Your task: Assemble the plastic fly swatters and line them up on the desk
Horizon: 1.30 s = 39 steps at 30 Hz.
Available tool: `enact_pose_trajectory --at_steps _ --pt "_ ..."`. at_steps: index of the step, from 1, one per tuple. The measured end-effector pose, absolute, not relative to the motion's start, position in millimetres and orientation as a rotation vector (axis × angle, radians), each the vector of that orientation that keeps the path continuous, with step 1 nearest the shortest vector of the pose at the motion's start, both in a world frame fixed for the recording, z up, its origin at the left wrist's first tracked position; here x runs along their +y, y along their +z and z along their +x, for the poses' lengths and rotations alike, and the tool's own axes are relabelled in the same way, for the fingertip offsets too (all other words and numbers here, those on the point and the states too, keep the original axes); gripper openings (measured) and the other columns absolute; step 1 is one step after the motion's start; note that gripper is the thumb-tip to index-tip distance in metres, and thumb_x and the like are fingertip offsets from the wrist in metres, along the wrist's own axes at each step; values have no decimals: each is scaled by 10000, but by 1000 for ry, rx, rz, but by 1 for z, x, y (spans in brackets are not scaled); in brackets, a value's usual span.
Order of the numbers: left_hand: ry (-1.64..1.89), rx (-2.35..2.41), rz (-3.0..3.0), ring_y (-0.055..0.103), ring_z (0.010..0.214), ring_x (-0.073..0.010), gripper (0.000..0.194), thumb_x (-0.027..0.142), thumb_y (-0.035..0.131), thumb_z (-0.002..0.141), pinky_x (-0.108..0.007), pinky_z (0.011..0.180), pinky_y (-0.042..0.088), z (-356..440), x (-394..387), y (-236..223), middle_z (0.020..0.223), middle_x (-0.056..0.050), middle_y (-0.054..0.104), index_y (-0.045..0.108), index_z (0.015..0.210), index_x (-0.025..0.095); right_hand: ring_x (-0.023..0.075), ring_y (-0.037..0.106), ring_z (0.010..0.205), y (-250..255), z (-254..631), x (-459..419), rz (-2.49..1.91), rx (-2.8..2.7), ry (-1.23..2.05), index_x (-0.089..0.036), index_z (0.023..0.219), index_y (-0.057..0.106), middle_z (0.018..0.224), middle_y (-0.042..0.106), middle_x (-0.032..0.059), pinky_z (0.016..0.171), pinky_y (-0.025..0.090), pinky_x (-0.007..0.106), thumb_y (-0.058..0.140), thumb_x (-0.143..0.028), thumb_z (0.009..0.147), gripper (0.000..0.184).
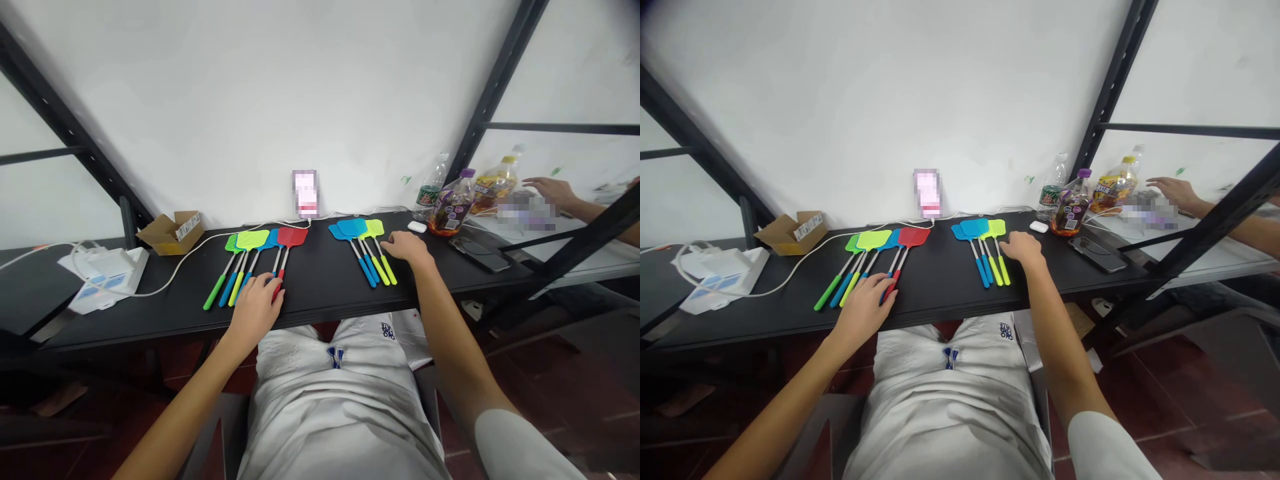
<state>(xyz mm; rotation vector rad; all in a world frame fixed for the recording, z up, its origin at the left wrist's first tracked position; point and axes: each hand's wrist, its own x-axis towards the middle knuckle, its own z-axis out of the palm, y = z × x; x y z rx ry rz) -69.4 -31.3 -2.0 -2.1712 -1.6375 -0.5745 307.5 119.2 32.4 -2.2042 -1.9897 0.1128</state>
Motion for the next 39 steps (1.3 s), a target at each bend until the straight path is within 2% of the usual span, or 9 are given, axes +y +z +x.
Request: enact_pose_trajectory --at_steps 3,10,19,26,29,31,34,36,39 --pt "-494 -1622 -2132 620 983 -309 244 227 486 980 -421 862 472 -68 -35 2 1144 -135 699 704 1071 164 362 633 1184 32 304 118 -2202 -2034 112 -143 1200 701 1269 670 212 940 488 440 520 -509 925 493" --pt "-295 -1682 -2037 629 847 -313 200 175 475 939 -391 699 434 -64 -44 12 846 -118 674 675 945 162 377 606 1207 31 304 119 -2214 -2054 104 -141 1214 692 1314 631 226 951 483 464 488 -515 934 511" --pt "-406 -1828 -2140 641 761 -265 209 232 504 920 -334 598 382 -62 -46 17 742 -77 678 567 722 216 347 615 1180 32 306 120 -2203 -2059 120 -143 1201 701 1285 645 219 942 480 431 502 -533 933 513" --pt "-792 -1717 -2086 637 865 -267 171 224 471 949 -359 727 454 -57 -51 21 846 -83 691 629 889 198 309 663 1118 42 303 112 -2118 -2076 180 -150 1127 719 1190 716 182 877 485 344 555 -511 924 445" --pt "-917 -1613 -2143 630 904 -261 178 218 450 977 -367 791 469 -54 -55 24 897 -85 684 625 981 190 262 692 1034 50 293 106 -1920 -2082 201 -161 1024 719 1081 753 139 845 483 297 485 -521 975 432" --pt "-960 -1533 -2221 617 898 -252 187 218 432 1000 -366 796 473 -53 -58 26 906 -83 665 614 1029 185 229 710 947 55 284 102 -1668 -2027 342 -153 955 701 1010 765 123 811 492 273 403 -529 1017 483" --pt "-987 -1399 -2312 592 899 -253 200 204 424 1011 -376 809 478 -51 -60 28 943 -95 648 597 1106 170 195 720 767 61 272 95 -1374 -1827 737 -141 902 653 929 767 136 665 506 249 359 -575 1027 539" --pt "-1003 -1335 -2330 582 928 -261 212 188 428 1009 -389 837 480 -51 -60 29 1000 -113 649 582 1152 165 178 700 662 64 269 92 -1251 -1665 923 -145 856 621 850 753 135 563 480 235 414 -607 1000 526" --pt "-1063 -1279 -2340 579 976 -258 231 163 431 1006 -392 879 481 -51 -59 28 1067 -122 645 556 1200 169 144 659 594 69 273 88 -1089 -1475 1025 -154 834 610 744 711 84 516 454 215 602 -550 921 405"
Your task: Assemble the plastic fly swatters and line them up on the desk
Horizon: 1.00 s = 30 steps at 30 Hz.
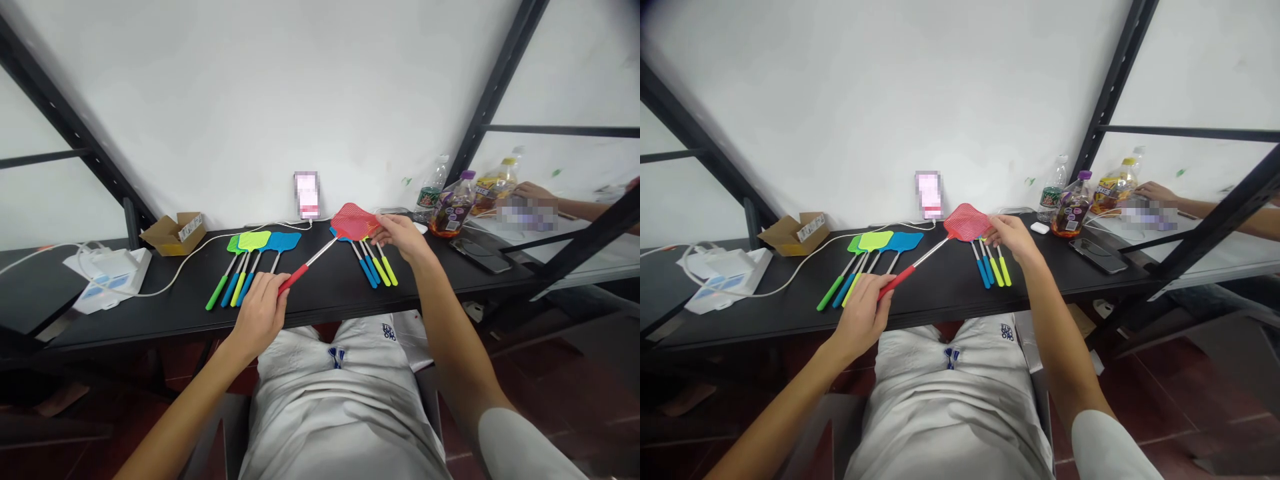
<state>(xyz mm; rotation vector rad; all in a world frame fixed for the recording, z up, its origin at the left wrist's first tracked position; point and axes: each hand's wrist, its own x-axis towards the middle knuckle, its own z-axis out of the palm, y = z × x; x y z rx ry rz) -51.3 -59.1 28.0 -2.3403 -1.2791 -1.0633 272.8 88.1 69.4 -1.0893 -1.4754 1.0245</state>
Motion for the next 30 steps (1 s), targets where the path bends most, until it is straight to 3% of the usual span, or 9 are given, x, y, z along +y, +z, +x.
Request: enact_pose_trajectory --at_steps 3,6,10,16,25,30 --pt "-1149 -1296 -2408 596 1030 -240 244 158 448 1001 -365 907 484 -51 -59 26 1103 -112 636 538 1227 175 123 636 586 75 281 85 -970 -1452 1101 -159 912 634 727 688 30 524 464 213 749 -414 807 299" --pt "-1240 -1487 -2534 622 889 -183 290 204 498 992 -302 812 496 -49 -61 25 1003 -49 638 512 1282 204 108 615 574 81 284 78 -893 -1491 1152 -152 961 648 743 691 18 524 466 219 791 -360 753 326" --pt "-1365 -1764 -2748 543 667 -129 301 277 539 982 -244 644 448 -48 -66 28 752 46 552 503 1278 234 111 613 575 88 273 62 -804 -1598 1153 -141 964 652 711 699 25 515 456 226 783 -354 787 306" --pt "-1564 -1996 -2975 437 501 -94 248 386 529 994 -217 488 377 -44 -75 34 641 80 457 544 1182 226 153 675 622 99 245 31 -739 -1833 1197 -156 1013 628 735 723 37 541 485 263 716 -341 872 249" --pt "-1625 -1984 -2867 359 527 -82 262 434 525 996 -214 487 293 -45 -76 38 642 60 443 621 1014 190 132 695 669 101 221 3 -680 -2084 1166 -162 1139 584 875 710 32 580 524 246 624 -286 942 236" --pt "-1502 -1965 -2795 345 572 -92 365 444 466 1018 -232 532 282 -45 -76 42 649 51 393 515 767 184 131 705 712 107 220 -10 -614 -2204 1121 -172 1249 573 971 698 39 596 524 241 603 -262 948 316"
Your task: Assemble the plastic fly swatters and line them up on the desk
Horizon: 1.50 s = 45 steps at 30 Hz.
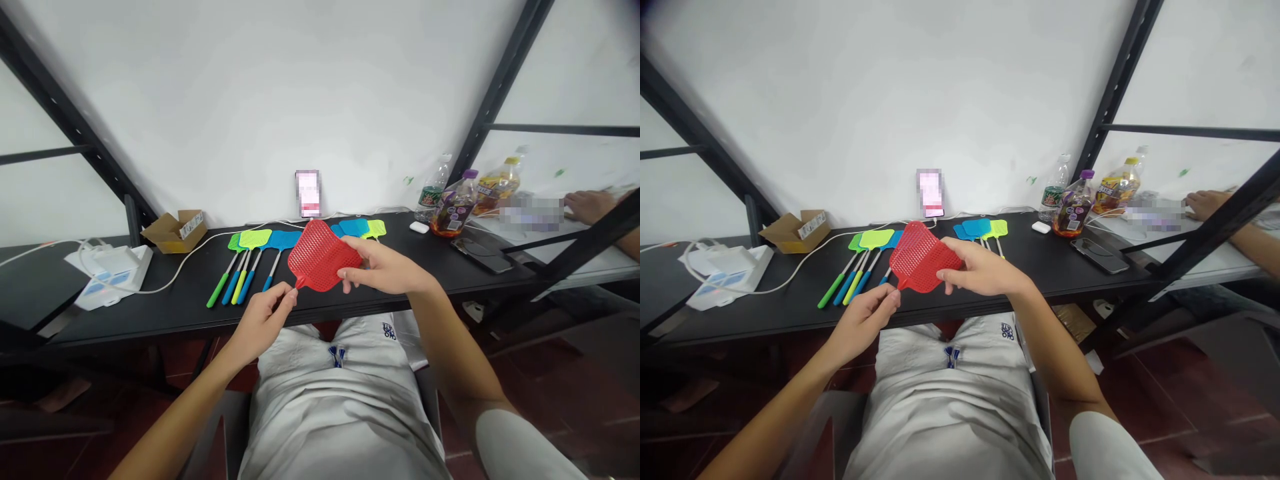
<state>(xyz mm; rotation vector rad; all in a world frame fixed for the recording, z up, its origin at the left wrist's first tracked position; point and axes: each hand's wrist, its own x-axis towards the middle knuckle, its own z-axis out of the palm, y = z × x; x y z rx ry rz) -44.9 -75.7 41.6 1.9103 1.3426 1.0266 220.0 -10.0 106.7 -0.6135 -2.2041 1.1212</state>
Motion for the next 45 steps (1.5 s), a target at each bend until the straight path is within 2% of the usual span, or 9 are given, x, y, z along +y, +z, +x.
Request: enact_pose_trajectory --at_steps 13,16,20,24,29,35,37,41,45 --pt "908 1327 1956 343 609 -109 435 467 438 1019 -262 564 261 -41 -84 52 646 43 373 415 682 193 173 670 770 101 241 17 -869 -2242 883 -173 1010 682 920 734 56 688 520 296 766 -458 800 364" --pt "817 1244 2019 328 622 -105 427 445 441 1018 -258 571 256 -37 -89 56 658 45 351 410 678 188 154 618 682 99 240 19 -938 -2206 834 -167 859 671 756 679 24 636 475 281 701 -441 858 276" --pt "732 1224 2079 285 625 -100 414 422 445 1017 -260 561 217 -32 -92 54 668 50 314 376 681 188 117 509 608 100 236 18 -851 -2188 860 -164 716 618 659 583 -3 588 398 262 502 -508 990 454" --pt "736 1273 2112 281 623 -101 400 416 451 1007 -263 557 200 -33 -87 48 661 51 323 386 685 188 130 570 685 107 235 10 -672 -2231 992 -150 814 689 751 657 31 670 448 270 431 -541 1022 512" --pt "745 1331 2155 302 612 -103 402 410 458 1002 -263 566 210 -35 -84 46 634 52 357 420 672 184 185 662 933 116 244 0 -584 -2357 1058 -186 1064 714 1058 730 67 827 517 304 690 -456 894 320" --pt "774 1428 2227 291 591 -103 409 421 452 1012 -267 572 213 -31 -87 46 617 59 352 425 678 187 248 623 1145 112 261 7 -876 -2554 842 -232 1314 645 1320 656 80 935 509 332 821 -501 740 658" --pt "779 1447 2237 282 587 -102 414 419 454 1011 -268 572 211 -30 -87 46 614 60 344 395 671 190 235 649 1087 109 261 13 -908 -2550 904 -200 1314 638 1284 677 89 874 527 311 822 -504 737 678" --pt "782 1473 2224 262 581 -102 431 431 455 1010 -276 564 196 -31 -85 45 610 60 317 354 664 194 170 676 821 103 257 24 -824 -2590 1102 -148 1129 718 1013 755 55 693 519 262 760 -489 813 466" --pt "786 1473 2179 246 585 -102 442 448 454 1008 -275 554 188 -32 -83 43 615 57 292 353 662 193 147 632 685 100 255 27 -764 -2591 1010 -153 949 777 815 746 27 608 475 255 699 -461 874 327"
